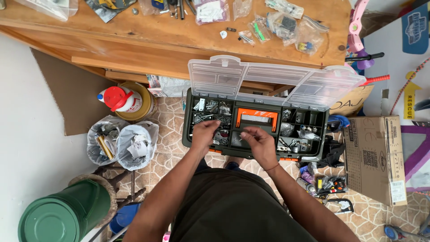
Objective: Search through a toolbox and inspect small components
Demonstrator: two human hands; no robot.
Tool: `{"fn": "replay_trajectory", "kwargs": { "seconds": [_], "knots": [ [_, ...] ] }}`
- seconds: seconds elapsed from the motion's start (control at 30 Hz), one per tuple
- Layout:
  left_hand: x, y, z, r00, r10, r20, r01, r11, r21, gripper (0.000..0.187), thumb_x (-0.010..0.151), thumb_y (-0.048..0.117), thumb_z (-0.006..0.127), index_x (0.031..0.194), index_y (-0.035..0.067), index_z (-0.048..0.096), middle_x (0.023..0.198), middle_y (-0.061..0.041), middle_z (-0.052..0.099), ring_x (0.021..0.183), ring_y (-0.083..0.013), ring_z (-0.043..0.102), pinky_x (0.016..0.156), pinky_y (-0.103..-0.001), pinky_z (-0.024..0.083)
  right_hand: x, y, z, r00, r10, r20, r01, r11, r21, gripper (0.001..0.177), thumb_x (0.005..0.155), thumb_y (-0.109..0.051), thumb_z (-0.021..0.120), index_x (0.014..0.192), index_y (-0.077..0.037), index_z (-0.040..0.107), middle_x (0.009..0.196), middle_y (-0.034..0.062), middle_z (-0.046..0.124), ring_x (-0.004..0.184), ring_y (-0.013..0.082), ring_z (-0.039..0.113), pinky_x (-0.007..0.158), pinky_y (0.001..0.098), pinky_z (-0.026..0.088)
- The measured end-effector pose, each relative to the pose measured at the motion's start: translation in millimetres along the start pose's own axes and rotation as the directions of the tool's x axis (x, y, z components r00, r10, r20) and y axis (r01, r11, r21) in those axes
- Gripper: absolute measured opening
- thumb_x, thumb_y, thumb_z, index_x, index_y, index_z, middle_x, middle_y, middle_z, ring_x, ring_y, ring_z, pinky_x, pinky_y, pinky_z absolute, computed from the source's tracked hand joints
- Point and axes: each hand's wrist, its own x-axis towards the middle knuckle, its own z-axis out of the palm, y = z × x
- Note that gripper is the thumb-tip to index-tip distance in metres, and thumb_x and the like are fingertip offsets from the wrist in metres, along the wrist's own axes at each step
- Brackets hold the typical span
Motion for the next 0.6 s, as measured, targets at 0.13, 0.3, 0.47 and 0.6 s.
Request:
{"fn": "replay_trajectory", "kwargs": {
  "seconds": [0.13,0.3,0.47,0.6],
  "knots": [
    [26.4,-16.6,6.3,1.000,0.008,-0.005,-0.008,0.999,0.049,0.022,0.074,0.016,0.068,0.089,0.000,0.066,0.047,-0.003,0.042,0.033,-0.0061,0.032,0.026,-0.017,0.025,-3.0,-10.4,-10.7,0.998,0.069,-0.013,-0.068,0.994,0.086,0.016,0.080,-0.010,0.064,0.095,-0.010,0.067,0.066,0.0043,0.066,0.056,0.0019,0.045,0.053,0.0147,0.034],
    [31.0,-25.5,3.3,1.000,0.001,-0.014,-0.001,0.999,0.048,0.023,0.075,0.014,0.066,0.091,-0.002,0.065,0.049,-0.003,0.042,0.035,-0.0063,0.032,0.027,-0.016,0.024,-7.8,-18.3,-15.2,0.944,0.329,0.008,-0.299,0.847,0.440,0.018,0.083,-0.009,0.057,0.097,0.000,0.062,0.070,0.0164,0.064,0.027,0.0027,0.029,0.027,0.0159,0.020],
    [27.2,-19.7,1.8,0.995,-0.048,0.089,0.051,0.998,-0.035,0.025,0.081,0.018,0.059,0.095,-0.002,0.062,0.051,-0.004,0.044,0.036,-0.0062,0.033,0.027,-0.017,0.025,-6.2,-19.5,-24.4,0.899,0.423,0.114,-0.405,0.705,0.582,0.018,0.083,-0.011,0.055,0.098,-0.003,0.061,0.072,0.0161,0.064,0.026,0.0040,0.022,0.026,0.0148,0.015],
    [26.6,-21.3,3.2,0.966,-0.104,0.236,0.142,0.979,-0.148,0.031,0.086,0.021,0.055,0.107,-0.003,0.056,0.077,-0.016,0.065,0.048,-0.0161,0.060,0.034,-0.022,0.047,-3.8,-27.1,-33.9,0.772,0.583,0.253,-0.592,0.516,0.619,0.027,0.081,-0.023,0.056,0.104,-0.009,0.060,0.095,0.0132,0.066,0.061,0.0117,0.059,0.055,0.0193,0.046]
  ]
}}
